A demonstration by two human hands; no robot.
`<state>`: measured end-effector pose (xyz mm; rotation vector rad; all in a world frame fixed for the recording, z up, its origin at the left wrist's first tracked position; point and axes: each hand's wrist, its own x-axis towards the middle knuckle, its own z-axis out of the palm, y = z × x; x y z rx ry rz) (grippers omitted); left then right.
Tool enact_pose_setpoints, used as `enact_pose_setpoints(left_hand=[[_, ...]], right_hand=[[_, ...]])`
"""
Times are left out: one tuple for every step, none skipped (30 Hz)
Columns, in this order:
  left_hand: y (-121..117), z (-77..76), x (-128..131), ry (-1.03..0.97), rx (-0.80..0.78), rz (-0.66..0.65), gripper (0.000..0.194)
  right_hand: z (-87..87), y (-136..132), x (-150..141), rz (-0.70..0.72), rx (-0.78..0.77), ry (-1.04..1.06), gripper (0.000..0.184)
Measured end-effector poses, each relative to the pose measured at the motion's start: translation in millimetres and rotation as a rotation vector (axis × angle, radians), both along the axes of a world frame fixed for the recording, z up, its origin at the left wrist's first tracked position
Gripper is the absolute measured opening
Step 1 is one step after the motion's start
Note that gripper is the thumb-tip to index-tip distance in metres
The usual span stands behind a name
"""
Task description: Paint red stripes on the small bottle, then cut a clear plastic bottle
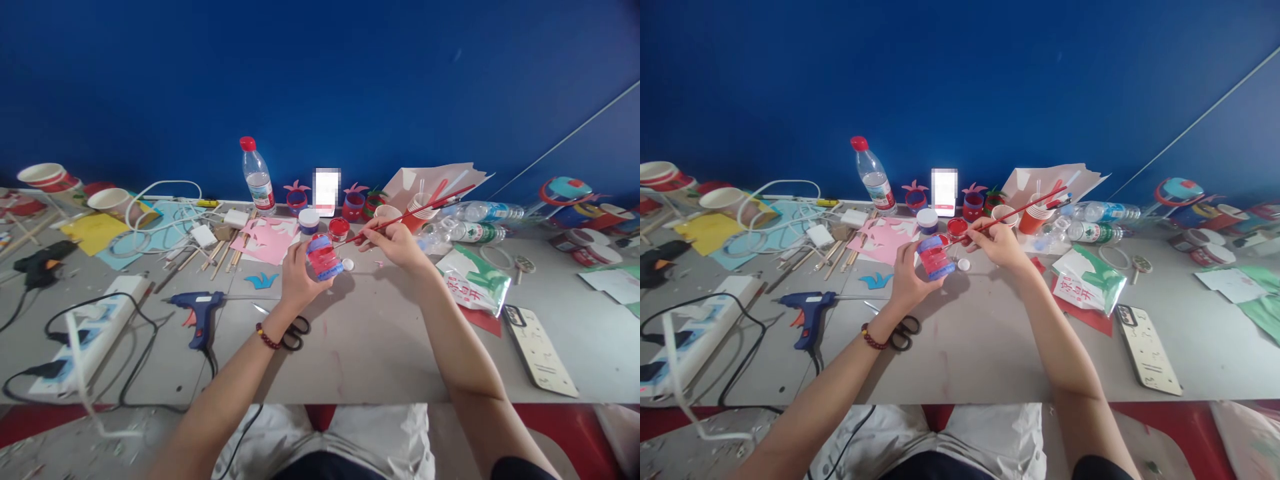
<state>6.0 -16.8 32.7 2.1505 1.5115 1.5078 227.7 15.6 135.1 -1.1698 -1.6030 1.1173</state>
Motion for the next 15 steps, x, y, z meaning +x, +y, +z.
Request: enact_pose_setpoints(left_hand=[[-0.2, 0.2, -0.3, 0.002, -0.005, 0.004, 0.087], [-0.3, 0.3, -0.6, 0.006, -0.01, 0.009, 0.087], [-0.4, 0.1, -0.8, 0.009, -0.013, 0.013, 0.087], [-0.4, -0.3, -1.0, 0.014, -0.015, 0.016, 0.087], [-0.4, -0.8, -1.0, 0.018, -0.013, 0.018, 0.088], [-0.3, -1.3, -0.9, 0.022, -0.011, 0.02, 0.088], [-0.2, -1.8, -0.6, 0.026, -0.009, 0.023, 0.088], [-0.1, -2.3, -0.2, 0.031, -0.003, 0.026, 0.088], [0.0, -2.7, 0.4, 0.035, 0.006, 0.03, 0.089], [0.0, -3.0, 1.1, 0.04, 0.017, 0.035, 0.089], [0.1, -3.2, 1.9, 0.045, 0.027, 0.039, 0.09], [0.1, -3.5, 2.5, 0.051, 0.034, 0.043, 0.09], [0.2, -3.8, 3.1, 0.055, 0.04, 0.047, 0.09], [0.3, -4.1, 3.4, 0.059, 0.043, 0.05, 0.09], [0.4, -4.4, 3.6, 0.063, 0.042, 0.052, 0.09]], right_hand=[[0.8, 0.6, 1.7, 0.0, 0.005, -0.001, 0.045], [1.5, 1.1, 3.3, 0.001, 0.01, -0.003, 0.046], [2.1, 1.6, 4.7, 0.002, 0.013, -0.005, 0.047], [2.5, 1.9, 5.9, 0.003, 0.015, -0.006, 0.047], [2.4, 2.1, 6.7, 0.003, 0.016, -0.003, 0.047], [2.0, 2.2, 7.2, 0.004, 0.021, 0.005, 0.046], [1.1, 2.1, 7.2, 0.007, 0.026, 0.017, 0.045], [0.0, 1.9, 6.7, 0.013, 0.028, 0.03, 0.044], [-1.3, 1.4, 5.7, 0.021, 0.027, 0.042, 0.042], [-2.5, 0.7, 4.1, 0.03, 0.022, 0.049, 0.041], [-3.3, -0.3, 2.2, 0.04, 0.016, 0.049, 0.04], [-3.6, -1.6, -0.2, 0.05, 0.011, 0.041, 0.038], [-3.2, -3.2, -2.8, 0.059, 0.009, 0.025, 0.037], [-2.1, -5.0, -5.5, 0.065, 0.014, 0.005, 0.036], [-0.5, -6.9, -7.9, 0.07, 0.019, -0.019, 0.035]])
